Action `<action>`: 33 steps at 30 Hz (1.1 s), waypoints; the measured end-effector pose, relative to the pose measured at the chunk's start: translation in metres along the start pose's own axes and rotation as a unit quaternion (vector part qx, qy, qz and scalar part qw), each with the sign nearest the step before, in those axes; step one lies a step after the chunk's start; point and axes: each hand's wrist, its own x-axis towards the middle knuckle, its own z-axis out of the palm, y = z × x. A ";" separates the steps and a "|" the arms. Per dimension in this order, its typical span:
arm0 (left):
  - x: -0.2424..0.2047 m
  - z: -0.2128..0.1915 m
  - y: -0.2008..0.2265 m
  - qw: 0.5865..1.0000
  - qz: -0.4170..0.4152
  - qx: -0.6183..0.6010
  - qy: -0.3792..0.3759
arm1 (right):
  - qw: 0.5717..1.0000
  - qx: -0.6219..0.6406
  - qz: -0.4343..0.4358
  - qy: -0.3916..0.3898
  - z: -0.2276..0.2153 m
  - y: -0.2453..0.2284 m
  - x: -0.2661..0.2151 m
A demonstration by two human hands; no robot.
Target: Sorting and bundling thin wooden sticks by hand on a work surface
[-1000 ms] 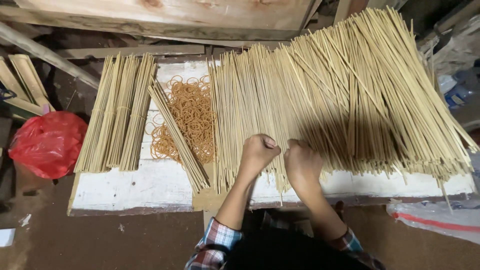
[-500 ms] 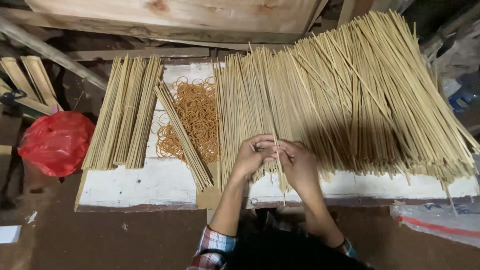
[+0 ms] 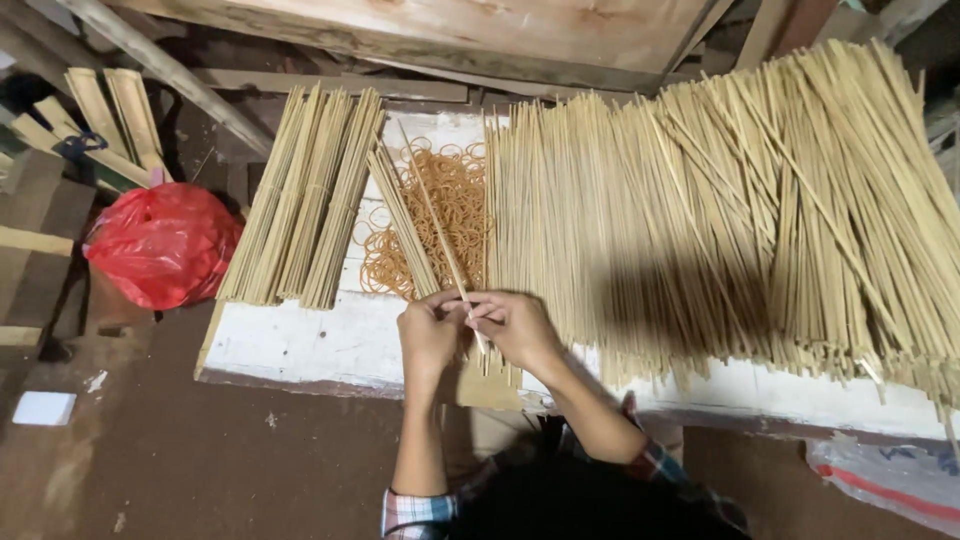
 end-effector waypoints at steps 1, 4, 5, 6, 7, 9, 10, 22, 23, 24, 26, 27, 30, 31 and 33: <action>0.003 -0.003 -0.008 1.000 -0.003 0.000 0.003 | 1.000 0.001 0.000 -0.004 0.010 0.005 0.005; 0.014 -0.011 -0.019 0.997 -0.030 0.056 0.046 | 1.000 -0.003 -0.008 -0.012 0.034 0.025 0.028; 0.014 -0.011 -0.019 0.996 -0.036 0.062 0.052 | 0.999 -0.036 -0.017 -0.008 0.039 0.039 0.036; 0.014 -0.011 -0.019 0.995 -0.042 0.069 0.058 | 0.997 -0.070 -0.026 -0.004 0.044 0.053 0.044; 0.013 -0.012 -0.017 0.995 -0.043 0.069 0.057 | 0.997 -0.070 -0.024 -0.004 0.045 0.049 0.044; 0.011 -0.012 -0.012 0.993 -0.032 0.085 0.071 | 0.995 -0.090 -0.044 0.000 0.044 0.042 0.045; 0.007 -0.011 -0.009 0.994 -0.031 0.085 0.066 | 0.995 -0.090 -0.041 0.003 0.040 0.040 0.039; -0.029 0.101 0.058 0.983 0.159 -0.020 -0.087 | 0.835 -0.464 -0.101 0.279 -0.088 0.036 -0.044; -0.028 0.114 0.062 0.980 0.164 -0.017 -0.108 | 0.834 -0.452 -0.074 0.307 -0.098 0.055 -0.045; -0.029 0.127 0.065 0.977 0.170 -0.014 -0.129 | 0.832 -0.440 -0.048 0.335 -0.108 0.074 -0.047; -0.031 0.144 0.071 0.974 0.182 -0.003 -0.137 | 0.827 -0.448 -0.034 0.338 -0.114 0.072 -0.048; -0.034 0.152 0.073 0.971 0.189 0.010 -0.143 | 0.824 -0.456 -0.020 0.336 -0.116 0.070 -0.050; -0.028 0.170 0.074 0.976 0.174 0.015 -0.126 | 0.837 -0.447 0.012 0.316 -0.112 0.039 -0.053; -0.026 0.170 0.075 0.976 0.175 0.015 -0.125 | 0.837 -0.446 0.010 0.316 -0.115 0.048 -0.053; -0.023 0.169 0.074 0.980 0.143 0.011 -0.136 | 0.855 -0.436 0.060 0.275 -0.119 0.067 -0.056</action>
